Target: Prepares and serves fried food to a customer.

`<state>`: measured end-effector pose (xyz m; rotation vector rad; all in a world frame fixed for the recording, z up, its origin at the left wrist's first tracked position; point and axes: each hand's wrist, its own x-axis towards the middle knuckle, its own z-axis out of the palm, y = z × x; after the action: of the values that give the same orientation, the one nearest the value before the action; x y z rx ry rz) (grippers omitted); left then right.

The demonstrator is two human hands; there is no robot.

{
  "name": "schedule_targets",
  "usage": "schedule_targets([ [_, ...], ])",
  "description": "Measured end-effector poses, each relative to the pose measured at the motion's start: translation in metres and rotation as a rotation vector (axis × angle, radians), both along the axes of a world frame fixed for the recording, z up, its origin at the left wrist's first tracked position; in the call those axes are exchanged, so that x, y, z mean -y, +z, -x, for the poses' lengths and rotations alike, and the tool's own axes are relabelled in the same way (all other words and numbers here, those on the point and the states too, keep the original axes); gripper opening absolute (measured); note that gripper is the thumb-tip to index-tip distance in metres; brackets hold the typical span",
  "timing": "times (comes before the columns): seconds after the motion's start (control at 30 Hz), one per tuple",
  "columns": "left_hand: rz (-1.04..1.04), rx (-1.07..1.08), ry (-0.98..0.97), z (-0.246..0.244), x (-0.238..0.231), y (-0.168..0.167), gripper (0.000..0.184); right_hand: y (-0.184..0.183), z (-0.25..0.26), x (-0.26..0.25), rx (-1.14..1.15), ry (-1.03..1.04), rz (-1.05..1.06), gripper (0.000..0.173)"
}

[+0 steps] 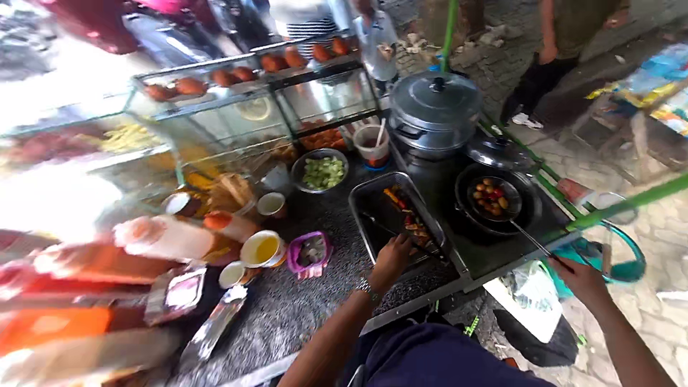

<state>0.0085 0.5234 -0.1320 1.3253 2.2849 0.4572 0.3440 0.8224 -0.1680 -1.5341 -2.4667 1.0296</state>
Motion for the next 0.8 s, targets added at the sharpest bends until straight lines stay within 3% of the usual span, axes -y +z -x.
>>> schedule_targets([
  [0.27, -0.277, -0.017, 0.032, -0.021, 0.046, 0.034, 0.029, 0.0, -0.017, 0.013, -0.02, -0.034, -0.011, 0.044],
  [0.53, -0.362, -0.079, 0.179, -0.022, 0.11, 0.059, 0.028, 0.072, 0.008, 0.049, -0.08, 0.181, -0.066, 0.049],
  [0.67, -0.43, -0.165, 0.243, -0.017, 0.135, 0.055, 0.025, 0.09, 0.064, 0.112, -0.121, 0.229, 0.071, 0.042],
  [0.8, -0.446, -0.205, 0.231, -0.01, 0.154, 0.053, 0.027, 0.064, 0.125, 0.163, -0.125, 0.303, 0.265, 0.042],
])
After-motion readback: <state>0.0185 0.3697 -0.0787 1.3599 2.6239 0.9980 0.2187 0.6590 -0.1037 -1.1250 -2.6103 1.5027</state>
